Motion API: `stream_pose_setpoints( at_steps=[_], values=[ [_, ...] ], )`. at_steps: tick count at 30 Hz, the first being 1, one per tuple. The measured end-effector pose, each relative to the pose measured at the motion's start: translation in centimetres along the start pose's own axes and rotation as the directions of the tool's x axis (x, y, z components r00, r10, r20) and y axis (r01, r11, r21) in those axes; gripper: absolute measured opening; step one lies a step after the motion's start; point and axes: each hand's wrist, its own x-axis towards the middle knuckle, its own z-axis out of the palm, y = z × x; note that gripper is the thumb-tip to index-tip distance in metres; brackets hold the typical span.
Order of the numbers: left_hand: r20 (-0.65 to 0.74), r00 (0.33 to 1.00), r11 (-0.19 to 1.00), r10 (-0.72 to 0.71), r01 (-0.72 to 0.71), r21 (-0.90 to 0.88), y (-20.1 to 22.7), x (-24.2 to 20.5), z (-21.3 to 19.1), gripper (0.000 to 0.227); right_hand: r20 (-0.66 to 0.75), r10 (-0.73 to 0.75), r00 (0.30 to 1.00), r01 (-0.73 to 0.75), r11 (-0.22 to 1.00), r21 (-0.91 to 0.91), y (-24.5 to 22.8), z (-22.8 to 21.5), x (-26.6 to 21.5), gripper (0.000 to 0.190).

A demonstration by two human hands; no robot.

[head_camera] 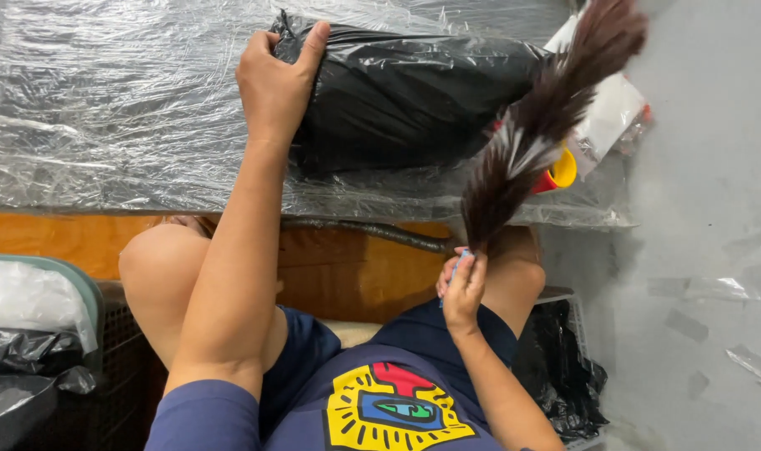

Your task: The person uses a duster to clean a black plastic bag and a large clear plastic bag containing a white pillow, then uses their hands to pull the clear bag over the pillow.

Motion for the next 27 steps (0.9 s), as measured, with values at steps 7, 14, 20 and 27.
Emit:
stream_pose_setpoints(
  at_steps=[7, 14, 20, 27],
  values=[
    [0.019, 0.998, 0.998, -0.058, 0.058, -0.028, -1.2, 0.7, 0.7, 0.044, 0.262, -0.072, 0.962, 0.209, 0.814, -0.541, 1.1, -1.4, -0.6, 0.040],
    [-0.019, 1.000, 0.998, -0.024, 0.023, -0.050, -0.2, 0.1, 0.2, 0.061, 0.173, 0.086, 0.981, -0.005, 0.906, -0.424, 3.5, -1.1, -1.2, 0.038],
    [-0.066, 0.998, 0.994, 0.001, -0.008, -0.106, 0.5, -0.4, -0.4, 0.062, 0.125, -0.026, 0.992, 0.053, 0.976, -0.213, 3.5, -1.1, -1.3, 0.031],
    [0.026, 1.000, 0.990, 0.014, -0.010, -0.142, 1.8, -2.0, -0.9, 0.066, 0.362, 0.040, 0.931, 0.193, 0.789, -0.583, 5.8, -2.0, -2.0, 0.037]
  ],
)
